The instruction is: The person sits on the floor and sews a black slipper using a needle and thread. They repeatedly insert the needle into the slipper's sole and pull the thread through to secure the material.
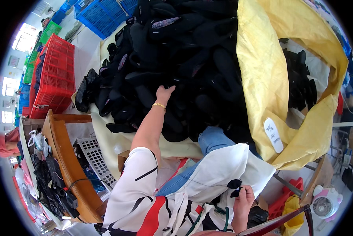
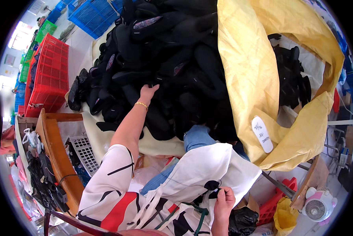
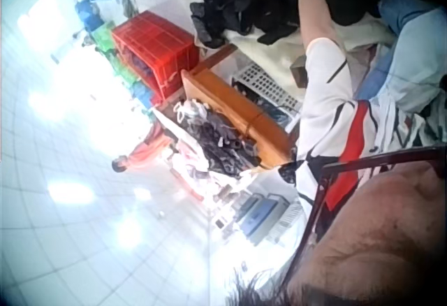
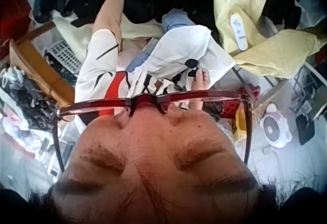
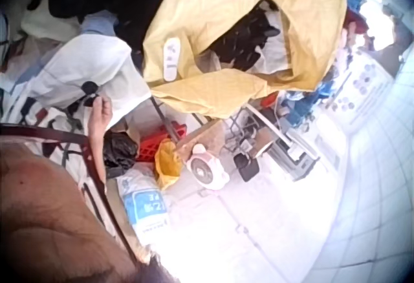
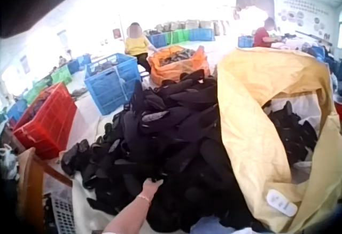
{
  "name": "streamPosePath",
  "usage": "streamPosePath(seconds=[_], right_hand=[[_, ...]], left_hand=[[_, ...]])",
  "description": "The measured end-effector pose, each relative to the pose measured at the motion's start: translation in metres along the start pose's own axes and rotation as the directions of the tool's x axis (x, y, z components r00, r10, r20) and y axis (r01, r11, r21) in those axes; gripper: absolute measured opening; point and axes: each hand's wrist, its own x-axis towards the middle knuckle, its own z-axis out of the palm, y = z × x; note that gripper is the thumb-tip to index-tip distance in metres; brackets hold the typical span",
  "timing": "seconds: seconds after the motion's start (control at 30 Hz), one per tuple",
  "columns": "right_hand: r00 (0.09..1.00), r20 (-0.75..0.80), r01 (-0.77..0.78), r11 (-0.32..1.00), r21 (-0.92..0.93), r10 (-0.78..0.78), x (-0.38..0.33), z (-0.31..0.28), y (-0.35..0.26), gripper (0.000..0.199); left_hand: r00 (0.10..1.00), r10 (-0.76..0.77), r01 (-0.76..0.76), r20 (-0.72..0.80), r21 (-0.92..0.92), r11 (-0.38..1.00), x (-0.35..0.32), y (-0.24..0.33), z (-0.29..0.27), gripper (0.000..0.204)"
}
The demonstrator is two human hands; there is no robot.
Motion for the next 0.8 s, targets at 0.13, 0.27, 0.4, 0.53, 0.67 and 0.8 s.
streamPosePath(seconds=[0.13, 0.27, 0.4, 0.53, 0.67, 0.8], right_hand=[[0.998, -0.059, 0.032, 0.999, -0.009, -0.033, -0.005, 0.002, 0.004, 0.008], [0.997, -0.038, 0.07, 0.998, 0.009, -0.069, -0.018, 0.005, 0.005, 0.007], [0.99, -0.017, 0.136, 0.99, -0.018, -0.137, -0.04, 0.002, 0.002, 0.006], [0.975, -0.02, 0.222, 0.974, -0.037, -0.223, -0.06, -0.004, -0.001, 0.007], [0.946, -0.068, 0.316, 0.948, -0.032, -0.318, -0.084, -0.02, -0.005, 0.009], [0.944, -0.075, 0.32, 0.947, -0.019, -0.32, -0.113, -0.03, -0.007, 0.01]], left_hand=[[0.923, -0.141, 0.19, 0.357, -0.106, 0.976, -0.055, 0.048, 0.013, 0.06], [0.848, -0.058, 0.241, 0.526, -0.287, 0.927, -0.127, 0.106, -0.021, 0.068], [0.611, 0.367, -0.419, 0.702, -0.108, 0.902, -0.2, 0.157, -0.081, 0.035], [0.278, 0.524, -0.834, 0.805, -0.068, 0.548, -0.308, 0.226, -0.157, 0.026], [-0.153, 0.37, -0.981, 0.917, -0.185, 0.053, -0.394, 0.231, -0.192, 0.018], [-0.15, -0.004, -0.986, 0.989, -0.15, 0.071, -0.458, 0.205, -0.212, 0.014]])
